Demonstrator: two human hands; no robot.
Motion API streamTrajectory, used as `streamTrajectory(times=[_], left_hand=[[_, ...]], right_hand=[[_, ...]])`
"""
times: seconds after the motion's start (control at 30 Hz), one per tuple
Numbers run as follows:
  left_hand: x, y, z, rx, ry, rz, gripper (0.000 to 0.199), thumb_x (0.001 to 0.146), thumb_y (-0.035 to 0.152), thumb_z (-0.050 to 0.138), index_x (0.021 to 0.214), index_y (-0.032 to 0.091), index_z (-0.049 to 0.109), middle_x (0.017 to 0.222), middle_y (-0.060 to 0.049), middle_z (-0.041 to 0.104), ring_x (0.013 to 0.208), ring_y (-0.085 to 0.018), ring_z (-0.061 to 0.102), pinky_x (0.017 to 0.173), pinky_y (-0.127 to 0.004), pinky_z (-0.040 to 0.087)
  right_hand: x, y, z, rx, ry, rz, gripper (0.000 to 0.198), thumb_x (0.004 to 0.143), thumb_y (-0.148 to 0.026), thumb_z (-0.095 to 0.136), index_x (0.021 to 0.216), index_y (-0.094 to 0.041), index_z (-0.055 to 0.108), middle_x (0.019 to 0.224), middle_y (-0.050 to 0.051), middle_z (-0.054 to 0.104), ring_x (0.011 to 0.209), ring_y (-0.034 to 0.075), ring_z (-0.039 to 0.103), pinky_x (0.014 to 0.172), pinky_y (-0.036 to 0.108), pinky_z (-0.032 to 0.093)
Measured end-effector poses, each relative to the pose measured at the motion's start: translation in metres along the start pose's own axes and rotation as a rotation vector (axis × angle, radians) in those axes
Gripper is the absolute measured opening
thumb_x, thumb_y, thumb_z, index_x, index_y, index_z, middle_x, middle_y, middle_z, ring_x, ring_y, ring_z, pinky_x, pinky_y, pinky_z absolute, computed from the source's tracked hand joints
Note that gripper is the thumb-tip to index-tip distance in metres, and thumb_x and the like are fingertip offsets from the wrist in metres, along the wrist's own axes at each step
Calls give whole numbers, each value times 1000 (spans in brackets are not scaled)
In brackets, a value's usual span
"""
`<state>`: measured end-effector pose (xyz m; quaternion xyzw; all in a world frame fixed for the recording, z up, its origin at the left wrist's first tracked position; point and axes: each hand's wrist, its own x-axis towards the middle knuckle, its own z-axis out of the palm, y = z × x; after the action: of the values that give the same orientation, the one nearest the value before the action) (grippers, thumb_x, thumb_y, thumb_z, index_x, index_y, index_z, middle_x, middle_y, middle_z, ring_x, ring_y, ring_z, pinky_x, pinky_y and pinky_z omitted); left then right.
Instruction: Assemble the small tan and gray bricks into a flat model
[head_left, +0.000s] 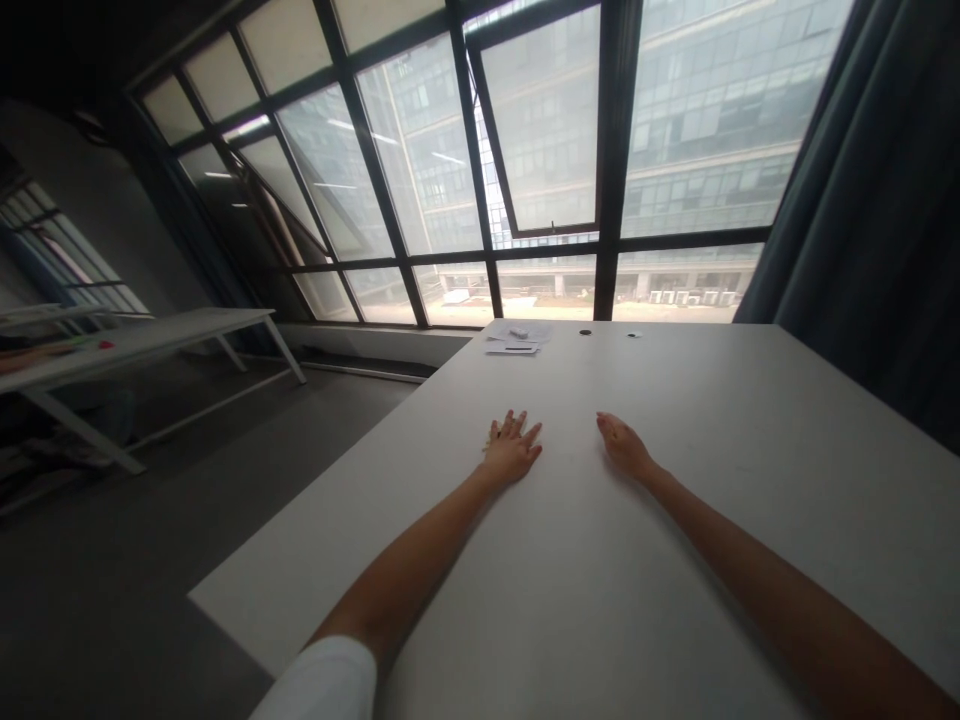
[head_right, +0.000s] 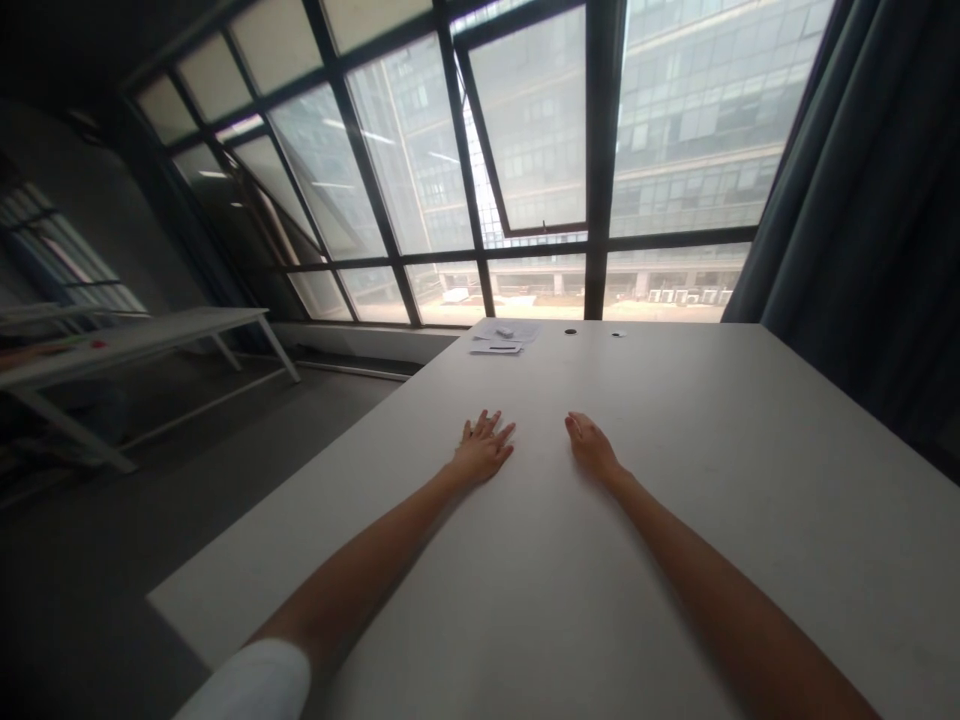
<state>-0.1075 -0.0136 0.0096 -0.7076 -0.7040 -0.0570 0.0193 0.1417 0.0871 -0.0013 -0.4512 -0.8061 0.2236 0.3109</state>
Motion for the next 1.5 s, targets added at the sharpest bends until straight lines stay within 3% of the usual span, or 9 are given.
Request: streamTrajectory(times=[0.1, 0.27, 0.43, 0.53, 0.67, 0.8, 0.97, 1.5], left_hand=[[6, -1, -1, 1, 10, -10, 55, 101, 49, 32, 152, 30, 41, 167, -7, 19, 154, -35, 7, 120, -65, 8], [2, 8, 6, 30, -2, 179, 58, 100, 57, 27, 151, 34, 41, 166, -1, 23, 155, -30, 6, 121, -61, -1], [4, 7, -5, 13, -67, 34, 73, 99, 63, 22, 158, 19, 28, 165, -12, 21, 154, -35, 8, 120, -64, 3], [3, 32, -9, 0, -1, 100, 75, 100, 62, 21, 159, 17, 21, 166, -12, 16, 155, -33, 3, 121, -61, 5], [-5, 89, 2, -85, 16, 364, 72, 100, 60, 25, 160, 22, 18, 167, -7, 19, 155, -26, 9, 124, -53, 12], [-6, 119, 15, -148, 1, 330, 63, 101, 53, 29, 157, 25, 27, 165, -8, 26, 153, -29, 18, 123, -53, 19], [1, 116, 21, -165, -32, 304, 56, 101, 50, 33, 151, 25, 40, 163, -9, 30, 151, -29, 24, 123, -52, 19], [3, 113, 22, -150, -35, 315, 55, 101, 48, 33, 152, 25, 39, 163, -8, 29, 151, -28, 24, 123, -51, 20]], right_hand=[[-12, 19, -20, 7, 37, 20, 60, 102, -44, 23, 139, -9, 56, 142, 16, 57, 135, 25, 51, 117, 40, 35], [-29, 39, -43, 13, 74, 30, 60, 102, -47, 25, 134, -12, 61, 141, 16, 59, 134, 25, 51, 118, 43, 35], [-44, 45, -52, 2, 90, -12, 57, 101, -47, 26, 131, -15, 63, 140, 15, 60, 136, 25, 50, 118, 44, 35], [-50, 45, -52, -8, 87, -6, 57, 101, -47, 27, 131, -15, 63, 141, 14, 59, 136, 25, 50, 118, 44, 35], [-61, 49, -47, -121, 103, 33, 54, 97, -35, 30, 133, -8, 60, 143, 18, 56, 138, 25, 47, 120, 43, 32], [-79, 48, -40, -300, 89, 93, 52, 94, -26, 33, 136, -6, 58, 146, 19, 53, 139, 26, 44, 120, 43, 29], [-94, 37, -35, -471, -1, 107, 54, 100, -39, 35, 144, -12, 52, 154, 17, 43, 145, 32, 34, 120, 47, 21], [-95, 30, -40, -507, -67, 118, 53, 102, -40, 34, 146, -15, 50, 158, 15, 38, 147, 32, 29, 120, 46, 17]])
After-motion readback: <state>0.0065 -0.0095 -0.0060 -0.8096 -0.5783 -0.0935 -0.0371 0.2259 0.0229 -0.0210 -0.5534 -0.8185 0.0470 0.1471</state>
